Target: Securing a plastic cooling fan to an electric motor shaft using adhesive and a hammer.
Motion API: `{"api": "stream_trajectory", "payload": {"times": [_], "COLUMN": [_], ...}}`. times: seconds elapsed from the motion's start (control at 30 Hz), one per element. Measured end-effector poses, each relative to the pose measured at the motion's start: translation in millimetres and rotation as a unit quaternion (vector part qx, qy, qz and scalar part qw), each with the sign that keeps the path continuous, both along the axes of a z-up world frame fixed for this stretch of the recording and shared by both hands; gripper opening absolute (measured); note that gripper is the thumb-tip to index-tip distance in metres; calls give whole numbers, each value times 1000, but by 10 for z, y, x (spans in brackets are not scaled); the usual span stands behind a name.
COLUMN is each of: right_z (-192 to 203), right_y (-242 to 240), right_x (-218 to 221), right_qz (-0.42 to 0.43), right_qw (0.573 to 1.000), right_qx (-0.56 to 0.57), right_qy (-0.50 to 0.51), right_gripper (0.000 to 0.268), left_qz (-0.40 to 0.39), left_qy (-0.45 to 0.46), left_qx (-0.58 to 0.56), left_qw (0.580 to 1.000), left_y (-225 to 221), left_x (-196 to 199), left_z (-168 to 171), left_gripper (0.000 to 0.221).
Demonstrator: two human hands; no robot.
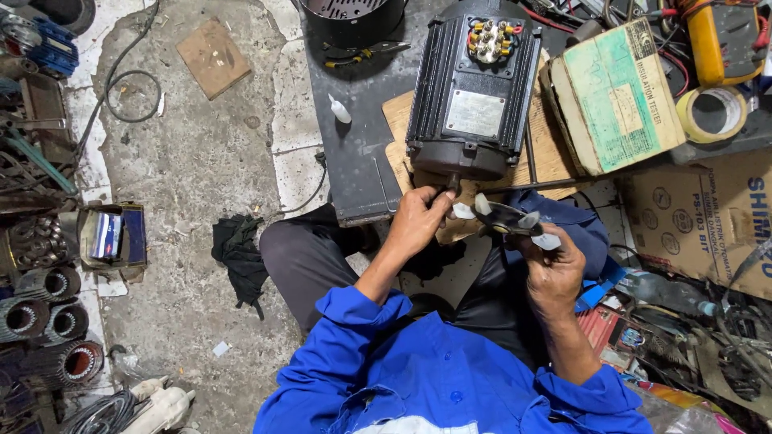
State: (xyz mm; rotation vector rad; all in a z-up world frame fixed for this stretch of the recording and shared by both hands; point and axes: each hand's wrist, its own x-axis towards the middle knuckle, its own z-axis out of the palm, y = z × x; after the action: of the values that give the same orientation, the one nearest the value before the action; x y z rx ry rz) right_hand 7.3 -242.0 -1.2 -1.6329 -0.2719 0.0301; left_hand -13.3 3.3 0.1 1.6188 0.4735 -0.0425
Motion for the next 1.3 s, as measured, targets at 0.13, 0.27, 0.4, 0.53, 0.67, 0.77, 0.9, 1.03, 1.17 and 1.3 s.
{"api": "stream_trajectory", "payload": {"times": [0.13, 0.27, 0.4, 0.53, 0.67, 0.77, 0.9, 1.03, 1.17, 1.3], "right_z": [-61, -58, 4, 42, 103, 110, 79, 3, -73, -104], "right_y": [-24, -21, 6, 18, 61, 78, 62, 27, 7, 54], "right_x": [10, 18, 17, 20, 19, 29, 41, 29, 24, 20], "right_qz": [-4, -5, -3, 0, 0, 1, 4, 0, -1, 0], "right_qw": [1000, 1000, 1000, 1000, 1000, 1000, 1000, 1000, 1000, 1000], "right_qx": [1, -11, -12, -2, -9, -5, -19, -1, -17, -21], "right_qy": [-1, -3, -2, 3, -1, -1, -12, -1, -2, -5], "right_gripper": [12, 14, 13, 13, 12, 11, 11, 11, 14, 16], "left_qz": [1, 2, 9, 12, 8, 7, 5, 2, 3, 5], "left_qy": [-4, 1, 7, 12, 13, 11, 9, 7, 3, 6], "left_qx": [-3, -5, 7, 5, 5, 1, -5, -6, 1, 4], "left_qw": [1000, 1000, 1000, 1000, 1000, 1000, 1000, 1000, 1000, 1000], "left_y": [-15, -16, -25, -22, -20, -14, -10, -7, -13, -4], "left_x": [3, 16, 20, 25, 11, 5, -9, -11, -12, -12], "left_z": [10, -7, 22, 2, 12, 34, 53, 28, -56, -140], "left_gripper": [37, 38, 38, 38, 38, 37, 36, 36, 38, 40]}}
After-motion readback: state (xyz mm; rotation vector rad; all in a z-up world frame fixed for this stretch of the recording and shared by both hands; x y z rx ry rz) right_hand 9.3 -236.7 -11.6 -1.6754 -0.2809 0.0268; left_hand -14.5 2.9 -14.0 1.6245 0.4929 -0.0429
